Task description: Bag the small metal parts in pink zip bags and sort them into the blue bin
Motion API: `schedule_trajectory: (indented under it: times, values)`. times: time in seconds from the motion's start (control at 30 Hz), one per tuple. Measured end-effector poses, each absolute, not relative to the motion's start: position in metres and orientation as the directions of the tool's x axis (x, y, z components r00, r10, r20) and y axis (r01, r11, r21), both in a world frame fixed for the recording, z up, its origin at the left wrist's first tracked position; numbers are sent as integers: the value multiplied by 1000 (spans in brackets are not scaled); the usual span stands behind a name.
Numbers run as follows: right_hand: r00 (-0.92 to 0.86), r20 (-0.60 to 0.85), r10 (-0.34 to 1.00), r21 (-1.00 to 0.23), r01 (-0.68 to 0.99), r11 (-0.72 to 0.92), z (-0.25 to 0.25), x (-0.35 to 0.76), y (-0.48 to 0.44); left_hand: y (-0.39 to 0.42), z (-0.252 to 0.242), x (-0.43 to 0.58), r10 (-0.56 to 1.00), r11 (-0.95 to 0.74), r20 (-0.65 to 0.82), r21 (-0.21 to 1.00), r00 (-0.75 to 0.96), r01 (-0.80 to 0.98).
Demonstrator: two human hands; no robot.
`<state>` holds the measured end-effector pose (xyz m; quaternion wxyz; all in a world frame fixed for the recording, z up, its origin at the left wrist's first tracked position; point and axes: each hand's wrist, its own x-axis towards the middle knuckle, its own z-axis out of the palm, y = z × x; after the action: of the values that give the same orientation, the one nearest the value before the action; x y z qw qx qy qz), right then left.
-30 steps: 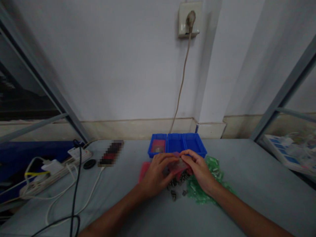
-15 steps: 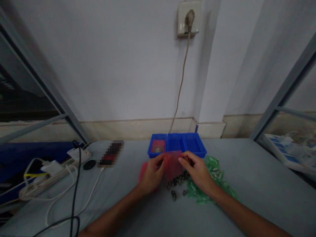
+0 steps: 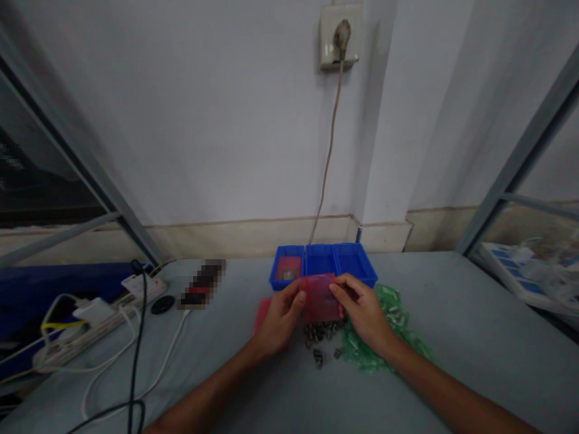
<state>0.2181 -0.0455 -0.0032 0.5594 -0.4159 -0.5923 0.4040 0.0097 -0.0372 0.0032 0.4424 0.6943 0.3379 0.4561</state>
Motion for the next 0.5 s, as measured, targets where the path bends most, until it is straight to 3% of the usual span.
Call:
schedule_trajectory:
  times: [0.3, 0.5]
  values:
    - [-26, 289, 957, -957, -41, 288, -10, 216, -44, -36, -10, 15, 910, -349, 327, 936, 254, 46]
    - [14, 308, 951, -951, -39, 308, -12, 218, -42, -39, -2, 7, 876, -467, 404, 847, 262, 255]
